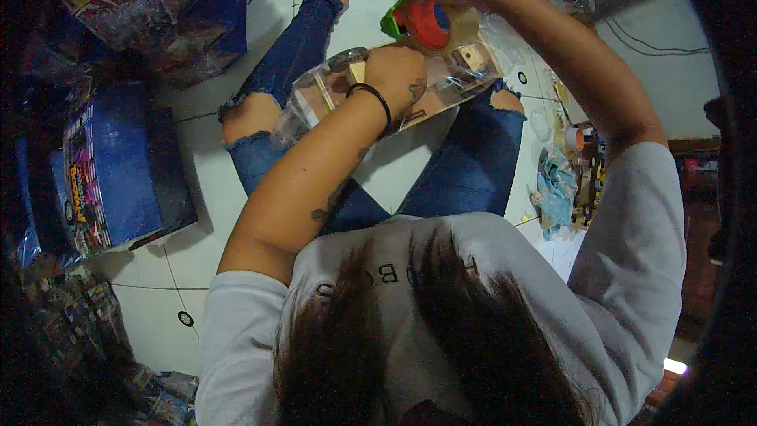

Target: The person sits on the floor and wraps several wooden toy cars in clear plastic bags. They use a tape dispenser to seal each bag after placing the toy inside, then set the packaged item aside.

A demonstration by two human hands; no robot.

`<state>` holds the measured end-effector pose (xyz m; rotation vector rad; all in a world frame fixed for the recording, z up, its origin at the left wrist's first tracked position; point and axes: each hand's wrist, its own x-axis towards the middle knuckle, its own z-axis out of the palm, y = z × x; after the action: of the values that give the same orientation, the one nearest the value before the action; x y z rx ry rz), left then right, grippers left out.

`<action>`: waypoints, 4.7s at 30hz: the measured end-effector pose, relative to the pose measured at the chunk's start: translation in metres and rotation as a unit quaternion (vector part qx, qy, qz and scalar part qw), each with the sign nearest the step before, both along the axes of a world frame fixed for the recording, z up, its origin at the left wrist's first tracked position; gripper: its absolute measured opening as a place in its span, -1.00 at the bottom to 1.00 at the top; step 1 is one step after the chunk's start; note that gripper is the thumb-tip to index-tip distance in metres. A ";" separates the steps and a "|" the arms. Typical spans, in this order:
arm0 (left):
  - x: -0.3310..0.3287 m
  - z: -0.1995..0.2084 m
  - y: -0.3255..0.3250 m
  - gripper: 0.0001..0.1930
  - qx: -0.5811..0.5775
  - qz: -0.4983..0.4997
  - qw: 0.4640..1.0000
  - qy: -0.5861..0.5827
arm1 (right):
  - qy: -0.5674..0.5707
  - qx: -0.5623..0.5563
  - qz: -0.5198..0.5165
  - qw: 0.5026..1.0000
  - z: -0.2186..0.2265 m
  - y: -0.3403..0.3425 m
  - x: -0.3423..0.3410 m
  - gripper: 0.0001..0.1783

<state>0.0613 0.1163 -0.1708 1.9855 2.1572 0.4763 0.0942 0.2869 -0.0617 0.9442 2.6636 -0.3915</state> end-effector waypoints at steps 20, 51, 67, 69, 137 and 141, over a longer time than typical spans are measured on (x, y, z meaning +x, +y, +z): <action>-0.019 -0.010 0.012 -0.65 -0.034 -0.036 0.997 -0.061 | 0.320 0.084 -0.081 0.940 -0.047 -0.196 0.230 -0.46; -0.081 -0.026 0.085 -0.20 -0.493 -0.047 0.780 -0.384 | 0.551 0.050 -0.325 0.767 -0.193 -0.104 0.265 -0.26; -0.013 0.033 -0.081 -0.24 -0.007 0.059 0.835 -0.547 | 0.464 -0.637 -0.347 0.509 -0.091 -0.066 0.116 -0.18; 0.000 0.036 -0.091 -0.38 -0.024 0.024 0.871 -0.491 | 0.485 -0.626 -0.330 0.514 -0.097 -0.082 0.124 -0.24; 0.061 0.062 -0.127 0.17 0.183 -0.148 0.971 0.052 | -0.266 -0.043 0.372 0.888 0.181 -0.199 -0.007 -0.55; 0.055 0.056 -0.131 0.15 0.182 -0.166 0.969 0.022 | 0.160 -0.147 0.347 0.912 0.176 -0.153 0.035 -0.52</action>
<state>0.1166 -0.0151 -0.1143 2.5098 1.8012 0.8239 0.1289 0.1344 0.1141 -0.1930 2.8726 -0.7843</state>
